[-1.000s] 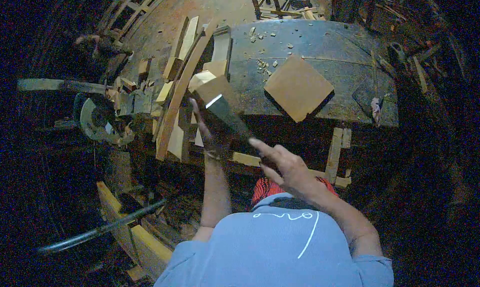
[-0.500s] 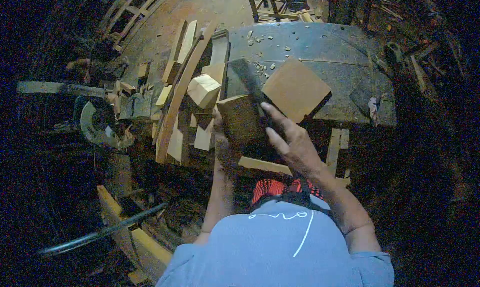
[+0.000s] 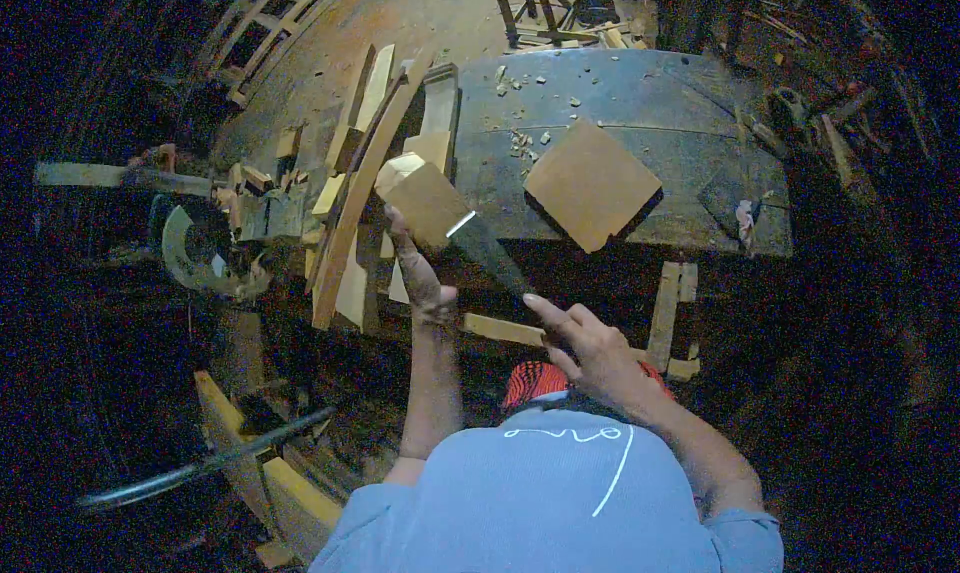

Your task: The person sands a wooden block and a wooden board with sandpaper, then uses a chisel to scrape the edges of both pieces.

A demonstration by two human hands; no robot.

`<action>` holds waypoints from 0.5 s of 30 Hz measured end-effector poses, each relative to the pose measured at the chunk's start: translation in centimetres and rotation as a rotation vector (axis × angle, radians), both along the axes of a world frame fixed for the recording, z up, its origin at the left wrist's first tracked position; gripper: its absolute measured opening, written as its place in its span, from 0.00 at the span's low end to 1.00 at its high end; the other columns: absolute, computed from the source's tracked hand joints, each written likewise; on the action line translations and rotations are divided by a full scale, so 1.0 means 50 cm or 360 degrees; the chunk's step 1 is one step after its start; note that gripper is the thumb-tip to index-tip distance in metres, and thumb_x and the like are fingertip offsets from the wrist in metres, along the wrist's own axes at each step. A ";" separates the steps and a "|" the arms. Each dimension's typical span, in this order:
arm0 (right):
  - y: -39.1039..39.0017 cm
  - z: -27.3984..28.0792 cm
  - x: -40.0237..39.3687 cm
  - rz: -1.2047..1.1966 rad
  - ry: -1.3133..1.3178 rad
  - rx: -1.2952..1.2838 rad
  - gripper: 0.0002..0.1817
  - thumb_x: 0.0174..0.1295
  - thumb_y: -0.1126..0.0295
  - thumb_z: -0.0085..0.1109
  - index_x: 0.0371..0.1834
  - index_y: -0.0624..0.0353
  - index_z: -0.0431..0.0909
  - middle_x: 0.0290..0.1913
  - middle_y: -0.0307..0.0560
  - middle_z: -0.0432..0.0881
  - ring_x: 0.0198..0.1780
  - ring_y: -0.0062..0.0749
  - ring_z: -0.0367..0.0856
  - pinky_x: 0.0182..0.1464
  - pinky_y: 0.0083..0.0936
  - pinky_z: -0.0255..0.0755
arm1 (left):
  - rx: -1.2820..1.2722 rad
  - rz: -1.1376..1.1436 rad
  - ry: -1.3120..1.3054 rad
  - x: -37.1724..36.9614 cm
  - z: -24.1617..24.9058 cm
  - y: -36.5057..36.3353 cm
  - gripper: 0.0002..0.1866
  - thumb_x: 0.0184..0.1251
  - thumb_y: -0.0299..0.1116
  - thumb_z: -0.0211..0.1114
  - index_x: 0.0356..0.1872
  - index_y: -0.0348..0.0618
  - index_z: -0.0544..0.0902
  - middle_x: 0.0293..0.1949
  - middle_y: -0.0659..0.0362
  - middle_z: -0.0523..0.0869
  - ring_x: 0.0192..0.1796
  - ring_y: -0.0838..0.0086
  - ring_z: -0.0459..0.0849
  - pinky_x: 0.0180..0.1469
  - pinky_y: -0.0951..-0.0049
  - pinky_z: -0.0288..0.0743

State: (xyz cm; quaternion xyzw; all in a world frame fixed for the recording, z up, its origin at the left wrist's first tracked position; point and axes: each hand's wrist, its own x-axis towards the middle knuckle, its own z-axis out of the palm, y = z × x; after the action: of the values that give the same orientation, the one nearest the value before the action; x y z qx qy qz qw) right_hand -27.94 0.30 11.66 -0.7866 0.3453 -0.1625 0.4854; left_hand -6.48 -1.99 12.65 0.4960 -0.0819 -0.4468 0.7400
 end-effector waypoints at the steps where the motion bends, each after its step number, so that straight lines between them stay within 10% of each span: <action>1: -0.007 -0.002 0.005 -0.0004 -0.0001 -0.0002 0.35 0.53 0.72 0.56 0.66 0.41 0.57 0.34 0.50 0.71 0.33 0.45 0.77 0.37 0.36 0.76 | -0.0002 -0.0004 -0.0001 -0.005 -0.005 0.003 0.38 0.57 0.59 0.58 0.62 0.44 0.63 0.56 0.57 0.71 0.58 0.68 0.70 0.58 0.64 0.67; 6: -0.025 0.022 0.018 -0.0072 0.0024 -0.0003 0.34 0.53 0.78 0.55 0.66 0.45 0.59 0.32 0.52 0.71 0.35 0.43 0.76 0.39 0.35 0.71 | -0.0453 -0.0139 -0.0360 -0.023 -0.039 0.027 0.36 0.59 0.57 0.59 0.62 0.45 0.62 0.54 0.57 0.72 0.56 0.69 0.71 0.57 0.64 0.68; 15: -0.059 -0.012 0.039 -0.0149 -0.0141 -0.0116 0.34 0.54 0.72 0.57 0.66 0.42 0.58 0.33 0.54 0.71 0.36 0.47 0.76 0.39 0.37 0.72 | -0.0124 -0.0479 -0.0019 -0.010 -0.057 0.033 0.35 0.59 0.57 0.59 0.61 0.45 0.63 0.53 0.56 0.73 0.55 0.68 0.73 0.56 0.64 0.70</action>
State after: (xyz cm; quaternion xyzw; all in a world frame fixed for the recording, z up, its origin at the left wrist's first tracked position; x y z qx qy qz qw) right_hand -25.98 -2.66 11.08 -0.7788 0.3538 -0.2321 0.4631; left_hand -6.98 -0.35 9.80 0.4518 -0.1770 -0.5460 0.6829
